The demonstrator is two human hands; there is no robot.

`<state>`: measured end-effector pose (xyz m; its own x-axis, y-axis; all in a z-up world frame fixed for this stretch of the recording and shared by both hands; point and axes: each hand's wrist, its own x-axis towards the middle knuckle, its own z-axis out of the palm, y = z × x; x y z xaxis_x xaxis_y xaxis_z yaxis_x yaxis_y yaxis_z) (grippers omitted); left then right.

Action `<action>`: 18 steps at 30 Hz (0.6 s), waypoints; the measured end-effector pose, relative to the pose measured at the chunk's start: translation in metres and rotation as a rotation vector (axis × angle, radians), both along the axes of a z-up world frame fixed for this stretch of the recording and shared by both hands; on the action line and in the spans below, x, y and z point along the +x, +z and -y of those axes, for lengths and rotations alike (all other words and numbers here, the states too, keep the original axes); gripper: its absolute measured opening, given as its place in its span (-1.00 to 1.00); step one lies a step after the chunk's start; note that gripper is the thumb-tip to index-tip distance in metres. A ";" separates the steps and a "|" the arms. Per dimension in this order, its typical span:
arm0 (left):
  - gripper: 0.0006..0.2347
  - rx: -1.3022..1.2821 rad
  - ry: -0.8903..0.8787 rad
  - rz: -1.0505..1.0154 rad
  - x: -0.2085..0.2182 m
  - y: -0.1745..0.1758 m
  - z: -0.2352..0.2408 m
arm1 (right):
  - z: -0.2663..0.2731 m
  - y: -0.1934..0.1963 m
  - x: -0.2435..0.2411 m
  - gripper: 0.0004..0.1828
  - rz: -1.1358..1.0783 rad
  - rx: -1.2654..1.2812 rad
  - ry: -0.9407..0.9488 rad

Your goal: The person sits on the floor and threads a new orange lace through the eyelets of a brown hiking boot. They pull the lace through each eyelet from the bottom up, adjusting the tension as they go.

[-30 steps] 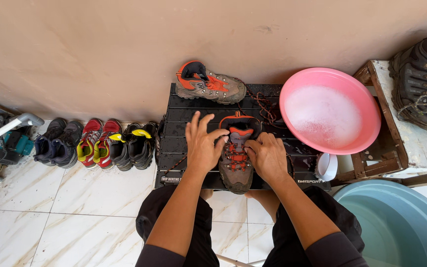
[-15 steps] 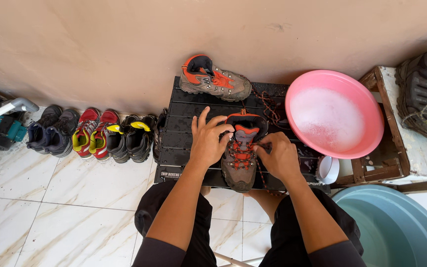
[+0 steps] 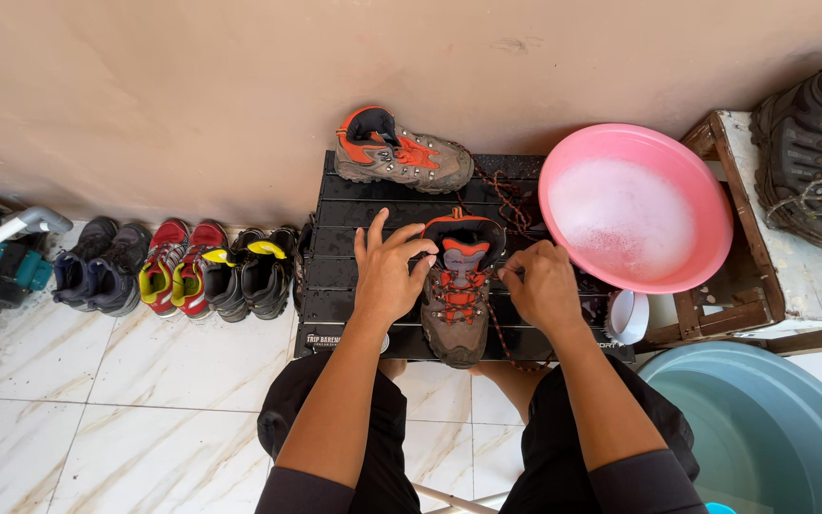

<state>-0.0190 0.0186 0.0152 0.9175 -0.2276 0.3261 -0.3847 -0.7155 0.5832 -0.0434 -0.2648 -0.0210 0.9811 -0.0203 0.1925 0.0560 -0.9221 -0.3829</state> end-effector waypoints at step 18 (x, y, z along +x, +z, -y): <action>-0.89 -0.004 -0.004 -0.046 0.000 0.008 0.002 | 0.036 0.021 -0.011 -0.26 0.231 -0.003 -0.237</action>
<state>-0.0193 0.0164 0.0228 0.9308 -0.2300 0.2842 -0.3601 -0.7113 0.6036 -0.0548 -0.3003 0.0000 0.8796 -0.2423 0.4094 -0.0755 -0.9208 -0.3827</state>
